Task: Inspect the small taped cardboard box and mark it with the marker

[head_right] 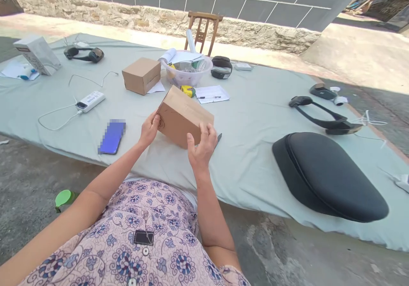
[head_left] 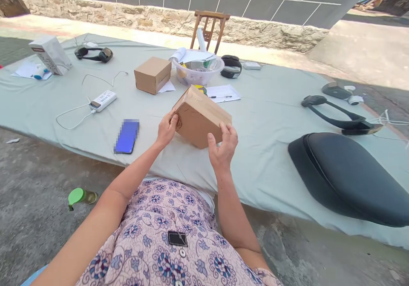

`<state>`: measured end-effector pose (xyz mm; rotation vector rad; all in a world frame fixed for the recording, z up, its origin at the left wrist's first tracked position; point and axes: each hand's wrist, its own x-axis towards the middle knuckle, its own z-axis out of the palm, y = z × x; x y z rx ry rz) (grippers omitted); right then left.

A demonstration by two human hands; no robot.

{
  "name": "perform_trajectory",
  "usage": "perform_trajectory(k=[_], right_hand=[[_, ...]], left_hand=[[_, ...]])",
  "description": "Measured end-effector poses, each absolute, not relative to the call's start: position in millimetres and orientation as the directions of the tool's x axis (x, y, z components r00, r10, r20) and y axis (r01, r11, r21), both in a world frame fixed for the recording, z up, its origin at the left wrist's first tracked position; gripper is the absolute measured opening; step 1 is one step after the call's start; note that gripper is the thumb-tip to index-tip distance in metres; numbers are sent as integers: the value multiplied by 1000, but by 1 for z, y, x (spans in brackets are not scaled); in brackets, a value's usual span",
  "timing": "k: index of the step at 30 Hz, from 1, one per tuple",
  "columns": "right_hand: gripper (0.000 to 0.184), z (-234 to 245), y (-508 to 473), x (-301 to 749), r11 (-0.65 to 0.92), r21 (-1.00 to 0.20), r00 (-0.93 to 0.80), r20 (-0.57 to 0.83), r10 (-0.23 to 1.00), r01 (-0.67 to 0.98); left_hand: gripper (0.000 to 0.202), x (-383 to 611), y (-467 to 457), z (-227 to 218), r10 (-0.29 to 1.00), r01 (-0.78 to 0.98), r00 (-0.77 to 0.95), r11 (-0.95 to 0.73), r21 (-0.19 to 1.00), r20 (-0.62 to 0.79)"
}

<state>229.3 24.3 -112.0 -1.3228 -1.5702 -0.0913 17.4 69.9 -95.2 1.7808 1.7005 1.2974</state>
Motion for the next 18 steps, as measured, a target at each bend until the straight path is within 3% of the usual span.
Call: perform_trajectory(k=[3,8,13,18], right_hand=[[43,-115,47,215,385,-424,110,777,620,819],[39,-127,67,198,323,-422,197,814,547,847],[42,-124,68,195,312,-412,197,819,539,856],[49,-112,75,186,233,-474,291,789,541,849]], left_hand=[[33,8,70,-120,951,739,-102,-123,663,291],[17,-3,74,-138,957,802,-44,-138,581,288],[35,-9,77,-140,952,799,-30,-159,580,303],[24,-13,76,-139,953,761,-17,-184,622,302]])
